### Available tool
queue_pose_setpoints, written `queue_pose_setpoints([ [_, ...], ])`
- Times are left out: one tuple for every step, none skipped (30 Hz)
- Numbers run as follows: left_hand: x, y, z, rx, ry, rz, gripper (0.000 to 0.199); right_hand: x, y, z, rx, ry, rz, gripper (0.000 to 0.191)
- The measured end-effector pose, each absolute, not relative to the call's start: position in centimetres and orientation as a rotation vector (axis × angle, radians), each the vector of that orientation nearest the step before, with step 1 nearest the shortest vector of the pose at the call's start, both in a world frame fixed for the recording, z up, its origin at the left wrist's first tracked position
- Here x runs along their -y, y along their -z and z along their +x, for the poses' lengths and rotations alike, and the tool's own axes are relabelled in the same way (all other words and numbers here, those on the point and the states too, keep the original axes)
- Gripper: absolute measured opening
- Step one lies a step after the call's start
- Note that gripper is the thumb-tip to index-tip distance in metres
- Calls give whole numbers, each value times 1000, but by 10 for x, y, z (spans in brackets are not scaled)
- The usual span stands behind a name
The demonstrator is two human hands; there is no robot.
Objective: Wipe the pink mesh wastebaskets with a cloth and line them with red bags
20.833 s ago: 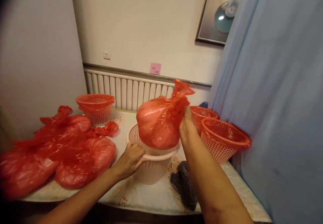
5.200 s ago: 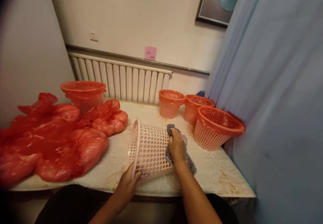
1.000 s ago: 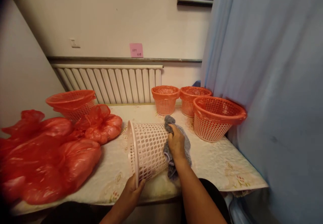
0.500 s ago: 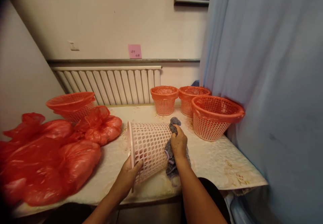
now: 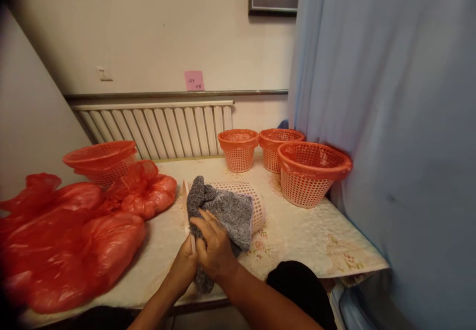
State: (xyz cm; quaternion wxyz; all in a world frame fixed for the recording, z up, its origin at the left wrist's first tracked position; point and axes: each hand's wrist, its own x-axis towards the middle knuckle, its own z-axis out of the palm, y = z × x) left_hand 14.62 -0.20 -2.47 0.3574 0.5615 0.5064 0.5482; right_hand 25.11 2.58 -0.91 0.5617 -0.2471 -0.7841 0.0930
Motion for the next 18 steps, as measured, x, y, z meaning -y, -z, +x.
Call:
queue_pose_setpoints([
  [2, 26, 145, -1315, -1412, 1459, 40, -27, 9, 250, 1849, -202, -584, 60],
  [2, 27, 144, -1321, -1405, 1462, 39, -30, 9, 249, 1856, -186, -585, 60],
  [3, 28, 144, -1321, -1395, 1463, 38, -34, 9, 249, 1863, -172, -586, 59],
  [3, 30, 143, -1320, -1387, 1465, 37, -39, 9, 250, 1867, -164, -591, 59],
  [3, 31, 143, -1318, -1386, 1469, 36, -43, 8, 251, 1864, -162, -601, 58],
  [4, 34, 142, -1316, -1388, 1480, 37, -48, 8, 252, 1855, -164, -615, 58],
  [5, 36, 142, -1317, -1389, 1493, 37, -53, 8, 254, 1839, -167, -636, 57],
  [6, 39, 142, -1324, -1385, 1507, 38, -59, 9, 257, 1815, -169, -665, 57],
  [8, 42, 143, -1336, -1374, 1520, 38, -65, 9, 261, 1788, -171, -703, 56],
  [10, 45, 143, -1349, -1355, 1529, 38, -72, 10, 266, 1757, -171, -749, 55],
  [12, 49, 143, -1360, -1332, 1538, 37, -80, 11, 273, 1723, -173, -805, 54],
  [14, 54, 142, -1367, -1308, 1549, 37, -89, 12, 280, 1688, -178, -871, 53],
  [16, 59, 142, -1367, -1282, 1567, 37, -97, 12, 288, 1645, -190, -950, 51],
  [18, 63, 141, -1362, -1260, 1587, 37, -106, 13, 297, 1596, -206, -1039, 50],
  [19, 68, 140, -1354, -1239, 1605, 37, -114, 13, 305, 1536, -224, -1136, 48],
  [21, 72, 139, -1343, -1219, 1621, 38, -121, 13, 313, 1472, -240, -1229, 48],
  [22, 75, 138, -1326, -1200, 1638, 39, -127, 14, 320, 1412, -250, -1309, 47],
  [23, 77, 137, -1308, -1180, 1652, 39, -131, 14, 325, 1361, -255, -1369, 47],
])
